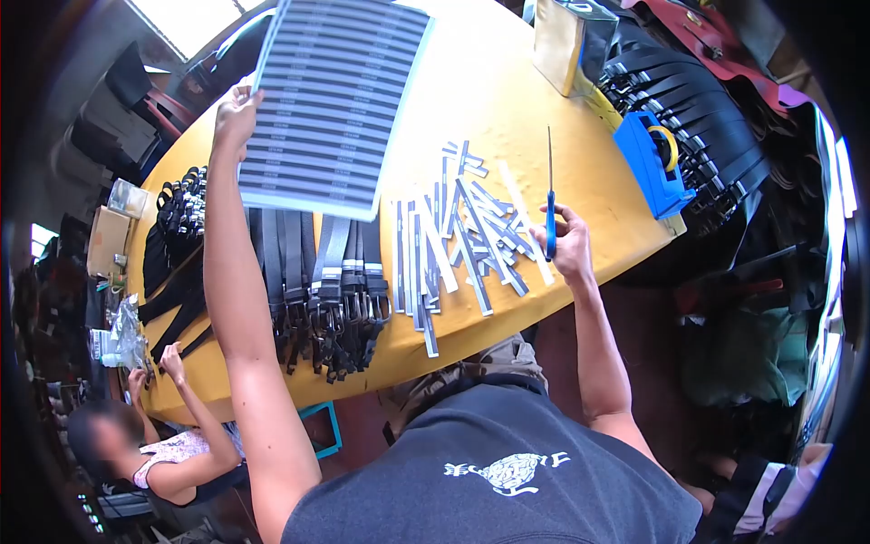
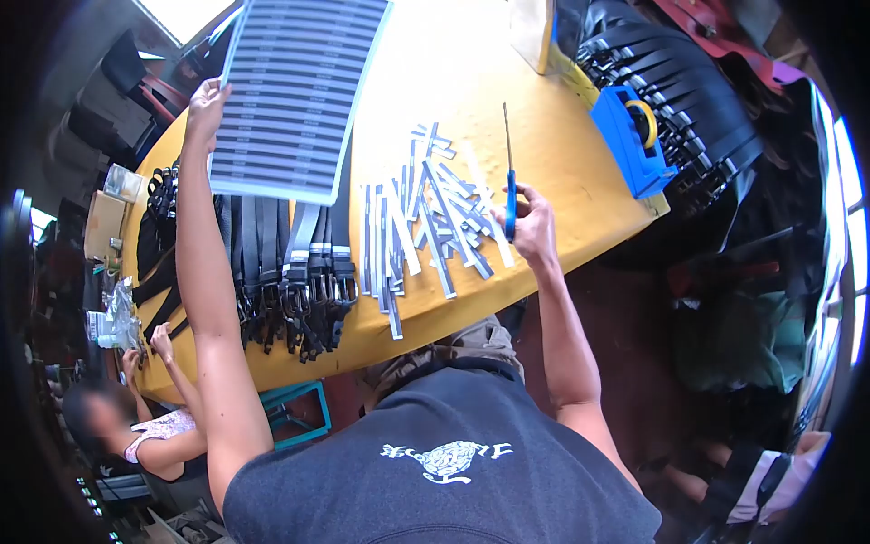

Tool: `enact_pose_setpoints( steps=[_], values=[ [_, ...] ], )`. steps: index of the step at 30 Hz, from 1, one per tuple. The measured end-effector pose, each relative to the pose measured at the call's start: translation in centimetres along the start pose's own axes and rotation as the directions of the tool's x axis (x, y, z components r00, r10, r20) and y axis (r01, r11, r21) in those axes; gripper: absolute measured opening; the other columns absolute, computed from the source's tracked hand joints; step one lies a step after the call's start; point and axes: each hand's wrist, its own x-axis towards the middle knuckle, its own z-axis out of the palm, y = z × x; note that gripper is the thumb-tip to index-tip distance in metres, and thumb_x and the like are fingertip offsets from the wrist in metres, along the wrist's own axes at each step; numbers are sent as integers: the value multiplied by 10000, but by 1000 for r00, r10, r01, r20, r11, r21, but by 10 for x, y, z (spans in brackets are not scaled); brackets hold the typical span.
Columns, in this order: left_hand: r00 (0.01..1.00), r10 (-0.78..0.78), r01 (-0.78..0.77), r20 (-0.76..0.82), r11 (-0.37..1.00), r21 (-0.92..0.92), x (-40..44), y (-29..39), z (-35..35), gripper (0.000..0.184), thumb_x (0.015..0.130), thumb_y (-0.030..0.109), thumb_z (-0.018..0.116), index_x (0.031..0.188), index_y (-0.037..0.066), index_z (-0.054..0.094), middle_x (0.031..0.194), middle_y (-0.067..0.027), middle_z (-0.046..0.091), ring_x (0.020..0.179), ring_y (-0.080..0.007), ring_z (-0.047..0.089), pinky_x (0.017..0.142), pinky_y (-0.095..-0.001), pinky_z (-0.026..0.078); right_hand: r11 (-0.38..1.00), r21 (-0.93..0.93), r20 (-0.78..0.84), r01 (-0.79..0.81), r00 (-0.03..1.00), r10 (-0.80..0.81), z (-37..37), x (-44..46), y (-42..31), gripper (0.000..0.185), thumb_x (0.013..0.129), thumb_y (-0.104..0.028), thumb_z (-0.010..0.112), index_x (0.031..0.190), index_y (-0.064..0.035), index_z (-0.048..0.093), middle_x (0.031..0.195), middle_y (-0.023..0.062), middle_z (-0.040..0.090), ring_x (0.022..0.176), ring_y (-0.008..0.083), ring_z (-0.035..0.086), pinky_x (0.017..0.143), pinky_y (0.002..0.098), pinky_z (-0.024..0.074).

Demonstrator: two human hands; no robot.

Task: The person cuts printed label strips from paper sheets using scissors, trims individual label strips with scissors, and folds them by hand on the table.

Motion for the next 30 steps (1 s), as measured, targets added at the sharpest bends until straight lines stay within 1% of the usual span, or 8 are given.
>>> enact_pose_setpoints(
  steps=[4,8,15,17,19,24,28,30],
  values=[
    [986,-136,125,93,986,112,-20,-42,-2,224,907,253,653,1030,69,619,888,-46,632,833,-126,550,769,-292,442,994,107,78,-26,997,18,21,-4,-18,426,778,-48,750,1155,33,569,789,78,677,658,82,612,556,209,474],
    [951,-231,266,207,951,-159,-48,-80,2,140,922,190,643,995,80,597,882,-2,600,828,-89,523,801,-268,418,999,31,59,-45,997,43,24,7,-10,433,767,-69,756,1154,23,585,791,85,689,664,91,628,575,233,493],
    [942,-220,312,255,856,-413,-86,-60,0,184,928,141,635,1071,53,560,916,-24,596,843,-91,530,791,-246,437,963,-266,-112,52,990,-84,-8,49,-7,461,749,-155,787,1135,21,606,757,122,696,628,143,631,584,303,503],
    [955,-181,274,236,844,-462,-88,-58,-3,182,928,135,634,1071,54,555,929,-30,599,840,-94,538,779,-247,447,784,-610,-232,116,920,-316,-21,53,-8,468,743,-202,805,1122,-4,615,733,121,684,621,188,641,586,335,496],
    [952,-158,280,260,791,-544,-97,-37,-5,171,935,116,617,1075,47,545,966,-37,617,865,-109,579,781,-247,479,718,-684,-276,129,865,-418,-28,47,-19,390,759,-236,800,1038,-21,634,758,105,696,642,213,663,588,362,487],
    [935,-47,265,352,751,-605,-119,6,28,180,936,90,600,1098,18,566,989,-65,646,889,-123,618,813,-242,497,998,58,-77,36,996,-32,-23,13,-34,434,875,-241,714,1180,0,521,908,142,704,707,189,694,619,283,555],
    [880,25,201,474,885,-420,-142,43,75,296,917,163,634,1146,-21,599,986,-108,670,888,-160,633,850,-280,498,889,456,100,-44,995,-2,-16,-12,-42,486,923,-384,629,1211,-17,491,1071,176,654,764,254,705,677,328,582],
    [823,26,155,567,950,-269,-148,47,104,333,918,198,631,1192,14,595,1033,-127,676,925,-197,640,881,-317,495,777,628,32,-35,999,20,-21,-19,-33,531,910,-435,623,1191,-1,501,1028,164,659,780,243,702,687,339,587]
  ],
)
